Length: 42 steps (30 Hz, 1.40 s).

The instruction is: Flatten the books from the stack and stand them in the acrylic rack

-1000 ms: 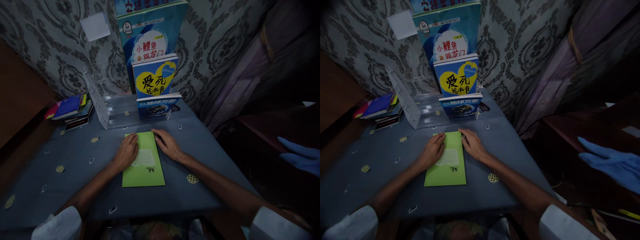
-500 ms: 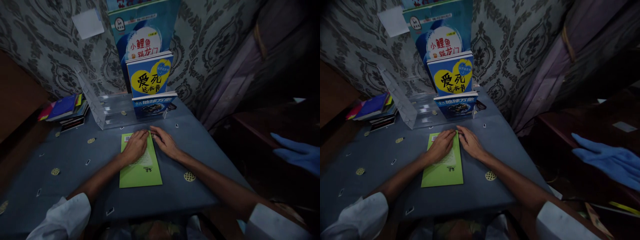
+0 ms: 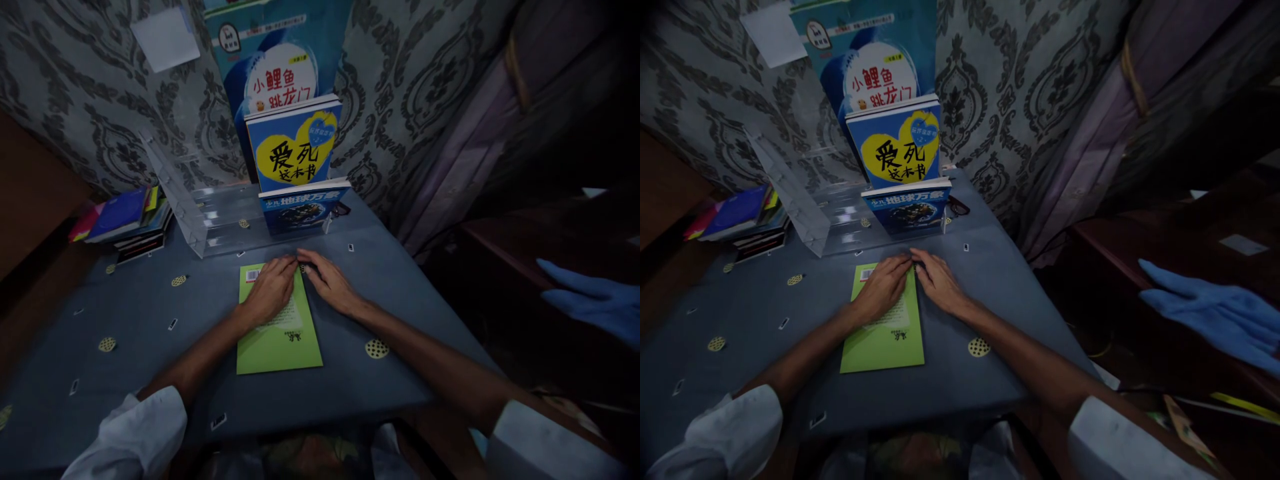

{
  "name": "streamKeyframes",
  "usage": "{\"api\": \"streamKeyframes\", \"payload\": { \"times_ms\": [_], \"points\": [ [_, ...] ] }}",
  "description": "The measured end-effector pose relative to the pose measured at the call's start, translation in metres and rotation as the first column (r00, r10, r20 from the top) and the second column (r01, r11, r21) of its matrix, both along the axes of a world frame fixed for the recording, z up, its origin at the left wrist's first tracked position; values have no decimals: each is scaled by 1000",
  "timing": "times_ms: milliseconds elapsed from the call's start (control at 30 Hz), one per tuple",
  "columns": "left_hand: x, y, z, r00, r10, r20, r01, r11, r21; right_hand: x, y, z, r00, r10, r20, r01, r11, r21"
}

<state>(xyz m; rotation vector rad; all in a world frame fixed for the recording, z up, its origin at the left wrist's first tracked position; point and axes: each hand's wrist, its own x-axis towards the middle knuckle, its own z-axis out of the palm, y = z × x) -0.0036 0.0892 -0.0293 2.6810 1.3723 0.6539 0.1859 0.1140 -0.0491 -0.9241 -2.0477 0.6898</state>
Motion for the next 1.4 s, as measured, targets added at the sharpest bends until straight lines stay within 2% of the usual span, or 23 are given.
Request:
{"api": "streamKeyframes", "payload": {
  "times_ms": [367, 733, 933, 1133, 1400],
  "points": [
    [-1, -3, 6, 999, -34, -7, 34, 999, -30, 1, 3, -1, 999, 0, 45, -1, 1000, 10],
    [-2, -10, 7, 989, -147, 19, 147, 989, -25, 0, 3, -4, 997, 5, 82, -8, 999, 39],
    [0, -26, 13, 986, -164, -5, 163, 984, -66, 0, 4, -4, 994, 6, 112, -11, 999, 45],
    [-1, -48, 21, 969, -242, -43, 235, 964, -121, -1, 3, -2, 992, 7, 127, -14, 998, 58],
    [-2, -83, 21, 942, -336, 5, 335, 938, -89, -1, 3, -3, 993, 6, 117, -15, 997, 75]
  ]
}}
